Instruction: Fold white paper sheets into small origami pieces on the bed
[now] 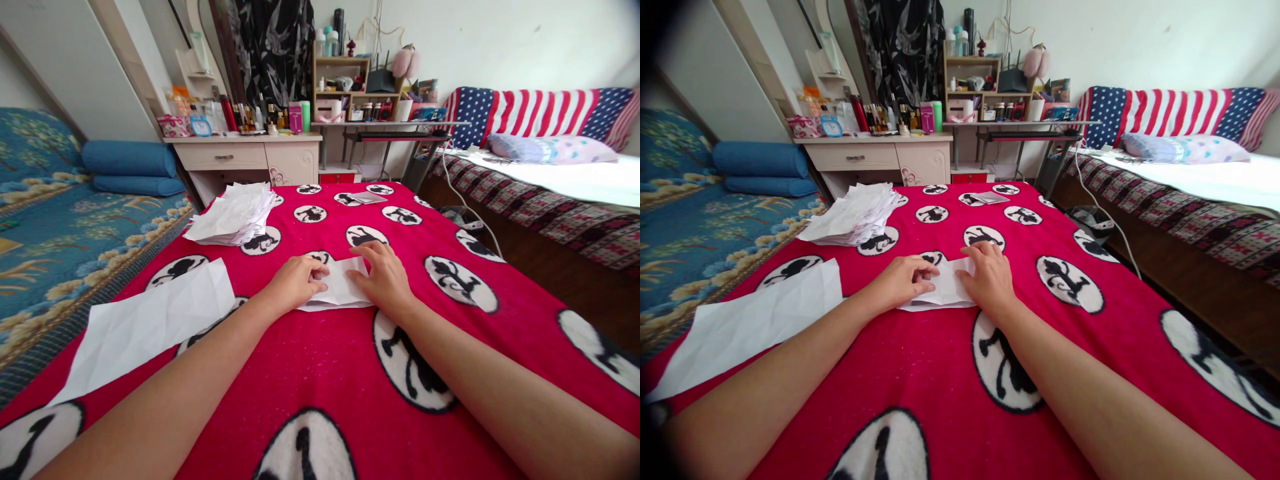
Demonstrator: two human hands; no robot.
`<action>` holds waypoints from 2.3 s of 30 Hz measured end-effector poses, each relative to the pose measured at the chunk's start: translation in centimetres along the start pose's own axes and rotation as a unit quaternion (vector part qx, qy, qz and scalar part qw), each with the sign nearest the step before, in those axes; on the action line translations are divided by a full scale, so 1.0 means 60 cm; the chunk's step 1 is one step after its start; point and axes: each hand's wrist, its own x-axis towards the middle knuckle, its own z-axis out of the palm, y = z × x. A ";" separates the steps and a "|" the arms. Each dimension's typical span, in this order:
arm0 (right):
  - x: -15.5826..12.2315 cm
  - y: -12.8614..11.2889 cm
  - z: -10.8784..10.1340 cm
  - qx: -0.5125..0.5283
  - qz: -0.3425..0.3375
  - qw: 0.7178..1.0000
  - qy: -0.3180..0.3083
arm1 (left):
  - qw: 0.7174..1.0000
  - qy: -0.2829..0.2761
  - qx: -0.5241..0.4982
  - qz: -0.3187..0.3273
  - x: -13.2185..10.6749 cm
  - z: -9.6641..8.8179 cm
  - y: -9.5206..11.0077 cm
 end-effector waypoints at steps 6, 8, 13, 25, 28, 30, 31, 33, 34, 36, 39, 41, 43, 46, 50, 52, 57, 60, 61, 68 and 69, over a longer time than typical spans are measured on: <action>0.004 0.014 0.002 0.063 0.160 0.984 -0.037 | 1.000 -0.017 0.013 0.014 -0.001 -0.002 -0.003; 0.003 0.013 0.006 0.136 0.151 0.979 -0.025 | 1.000 -0.019 0.007 0.013 0.000 -0.001 -0.005; -0.007 -0.007 0.001 0.201 0.060 0.977 -0.028 | 0.999 -0.017 -0.026 0.010 0.000 -0.001 -0.006; -0.017 -0.024 -0.011 0.116 -0.071 0.985 -0.101 | 0.999 -0.030 -0.006 0.026 -0.001 -0.003 -0.006; -0.015 -0.028 -0.016 0.107 -0.040 0.987 -0.111 | 0.999 -0.026 0.012 0.040 0.000 -0.001 -0.006; -0.013 -0.029 -0.016 0.102 -0.012 0.989 -0.110 | 0.999 -0.018 0.015 0.042 0.001 0.001 -0.007; -0.012 -0.029 -0.015 0.097 -0.001 0.990 -0.105 | 0.999 -0.014 0.013 0.037 0.001 0.003 -0.008; -0.011 -0.028 -0.012 0.075 0.013 0.993 -0.089 | 1.000 -0.005 0.004 0.024 0.001 0.006 -0.009; -0.011 -0.027 -0.011 0.061 0.018 0.994 -0.086 | 1.000 0.001 -0.001 0.021 0.001 0.007 -0.010; -0.010 -0.027 -0.010 0.039 0.026 0.994 -0.097 | 1.000 0.018 -0.006 0.019 0.001 0.008 -0.010; -0.010 -0.027 -0.011 0.039 0.034 0.990 -0.130 | 0.999 0.049 0.005 0.015 0.001 0.007 -0.009; -0.011 -0.027 -0.010 0.050 0.040 0.989 -0.134 | 0.998 0.058 0.006 0.013 0.000 0.006 -0.007; -0.011 -0.027 -0.009 0.062 0.045 0.989 -0.126 | 0.998 0.055 -0.004 0.014 0.000 0.005 -0.006; -0.012 -0.025 -0.004 0.095 0.053 0.988 -0.113 | 0.999 0.039 -0.030 0.011 0.000 0.005 -0.003; -0.014 -0.022 0.003 0.188 0.035 0.973 -0.131 | 0.997 0.041 -0.068 0.016 0.001 0.002 0.001; -0.014 -0.024 0.003 0.230 0.022 0.962 -0.146 | 0.996 0.027 -0.080 0.027 0.001 -0.001 0.003; -0.008 -0.034 -0.003 0.282 0.056 0.957 0.028 | 0.979 0.055 -0.191 -0.045 0.001 -0.008 0.012; -0.004 -0.039 -0.004 0.392 0.129 0.909 0.066 | 0.915 0.203 -0.334 -0.097 0.003 -0.005 0.023; -0.004 -0.042 -0.003 0.441 0.147 0.884 0.042 | 0.884 0.241 -0.385 -0.109 0.003 -0.001 0.027; -0.014 -0.084 0.007 0.554 0.162 0.816 -0.027 | 0.766 0.278 -0.550 -0.180 0.002 0.027 0.049; -0.014 -0.083 0.008 0.549 0.169 0.819 -0.019 | 0.766 0.274 -0.552 -0.186 0.001 0.026 0.049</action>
